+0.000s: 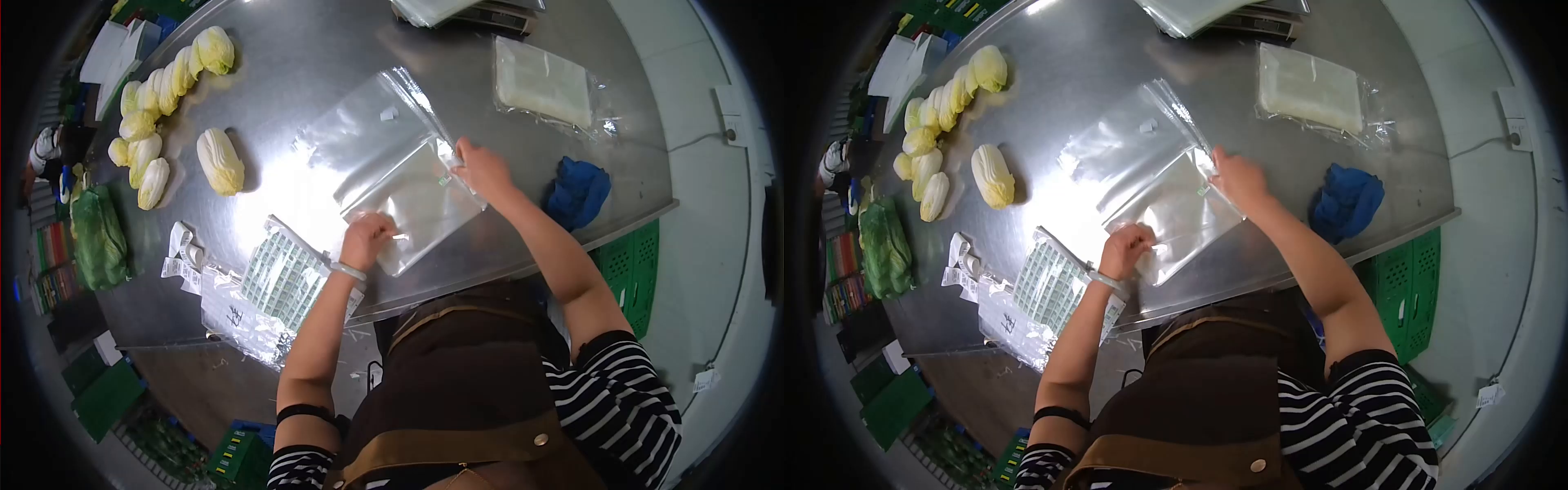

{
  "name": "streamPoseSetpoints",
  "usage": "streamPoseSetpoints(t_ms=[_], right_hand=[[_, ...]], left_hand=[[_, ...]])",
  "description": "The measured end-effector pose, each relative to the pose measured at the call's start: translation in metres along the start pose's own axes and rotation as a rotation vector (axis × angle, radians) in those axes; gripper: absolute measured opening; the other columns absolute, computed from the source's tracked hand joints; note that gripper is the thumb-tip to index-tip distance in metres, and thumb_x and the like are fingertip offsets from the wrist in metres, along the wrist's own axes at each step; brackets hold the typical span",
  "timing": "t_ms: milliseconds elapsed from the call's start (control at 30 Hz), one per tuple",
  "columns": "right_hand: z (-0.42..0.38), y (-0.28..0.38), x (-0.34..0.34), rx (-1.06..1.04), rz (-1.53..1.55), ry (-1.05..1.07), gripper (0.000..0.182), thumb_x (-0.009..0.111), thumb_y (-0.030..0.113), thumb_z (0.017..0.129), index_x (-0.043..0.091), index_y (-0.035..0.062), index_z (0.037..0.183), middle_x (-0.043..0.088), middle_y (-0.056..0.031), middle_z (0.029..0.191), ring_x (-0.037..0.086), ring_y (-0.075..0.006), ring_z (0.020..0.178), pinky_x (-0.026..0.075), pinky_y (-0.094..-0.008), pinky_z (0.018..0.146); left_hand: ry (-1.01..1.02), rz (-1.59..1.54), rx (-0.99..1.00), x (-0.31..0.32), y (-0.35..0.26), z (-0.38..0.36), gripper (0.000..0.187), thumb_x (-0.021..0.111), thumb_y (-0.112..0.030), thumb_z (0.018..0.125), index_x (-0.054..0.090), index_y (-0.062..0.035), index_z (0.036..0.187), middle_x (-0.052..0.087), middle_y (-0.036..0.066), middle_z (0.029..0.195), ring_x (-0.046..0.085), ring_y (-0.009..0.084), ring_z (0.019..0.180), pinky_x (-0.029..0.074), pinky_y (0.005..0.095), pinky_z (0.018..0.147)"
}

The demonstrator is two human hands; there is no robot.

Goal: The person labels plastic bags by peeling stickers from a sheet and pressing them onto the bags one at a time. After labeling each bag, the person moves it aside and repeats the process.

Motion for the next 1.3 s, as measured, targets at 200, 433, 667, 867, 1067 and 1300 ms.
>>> streamPoseSetpoints(t_ms=[200,433,667,867,1067,1300], right_hand=[[-0.017,0.02,-0.034,-0.21,0.837,0.076,0.03,0.069,0.015,0.082,0.047,0.0085,0.101,0.062,-0.009,0.08,0.061,-0.0255,0.072,0.047,-0.0386,0.061],[0.001,0.038,0.008,-0.282,-0.198,-0.078,0.029,0.067,0.013,0.082,0.047,0.0083,0.102,0.065,-0.0142,0.081,0.065,-0.0305,0.075,0.048,-0.0435,0.062],[0.008,0.023,-0.025,-0.208,0.585,-0.116,0.018,0.059,0.01,0.087,0.047,0.006,0.1,0.061,-0.0136,0.069,0.064,-0.0265,0.062,0.046,-0.0372,0.053],[0.0,0.03,-0.005,-0.271,0.487,0.146,0.021,0.061,0.013,0.086,0.047,0.0057,0.1,0.061,-0.0127,0.07,0.065,-0.0264,0.071,0.048,-0.0388,0.059],[0.003,0.044,0.014,-0.348,-0.249,-0.048,0.029,0.066,0.017,0.082,0.048,0.0046,0.101,0.065,-0.0155,0.082,0.066,-0.0332,0.083,0.051,-0.0447,0.065],[0.005,0.041,-0.035,-0.178,0.63,0.085,0.021,0.067,0.016,0.084,0.051,0.0065,0.094,0.06,-0.0091,0.074,0.057,-0.0236,0.064,0.046,-0.0359,0.061]], left_hand=[[-0.927,-0.808,-0.398,-0.081,0.064,-0.018,0.022,0.051,-0.021,0.093,0.058,-0.0032,0.083,0.052,0.0,0.074,0.041,0.009,0.063,0.037,0.0262,0.058],[-0.107,0.284,0.243,-0.004,-0.04,-0.001,0.032,0.079,-0.019,0.067,0.063,-0.0094,0.092,0.057,0.008,0.093,0.055,0.032,0.094,0.045,0.0414,0.082],[-0.237,-0.359,-0.192,-0.015,0.017,0.005,0.012,0.065,-0.014,0.082,0.064,-0.0036,0.088,0.061,0.008,0.081,0.059,0.0226,0.073,0.047,0.0342,0.068],[-1.122,-0.508,-0.376,-0.099,0.048,-0.038,0.023,0.05,-0.021,0.097,0.061,-0.0018,0.09,0.06,0.002,0.076,0.05,0.0097,0.066,0.043,0.0272,0.062],[-0.166,0.229,0.213,0.003,-0.024,-0.006,0.028,0.078,-0.025,0.068,0.064,-0.0106,0.088,0.058,0.008,0.087,0.054,0.0298,0.087,0.044,0.0417,0.08],[-0.42,-0.496,-0.285,-0.012,0.06,0.0,0.021,0.06,-0.022,0.09,0.06,-0.0066,0.076,0.053,0.003,0.063,0.051,0.0158,0.057,0.041,0.0288,0.056]])
Point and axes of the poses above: each hand's wrist, its own z-axis towards the middle knuckle, its own x-axis out of the palm, y = z × x, the point moved 8 cm from there along z, towards the middle knuckle
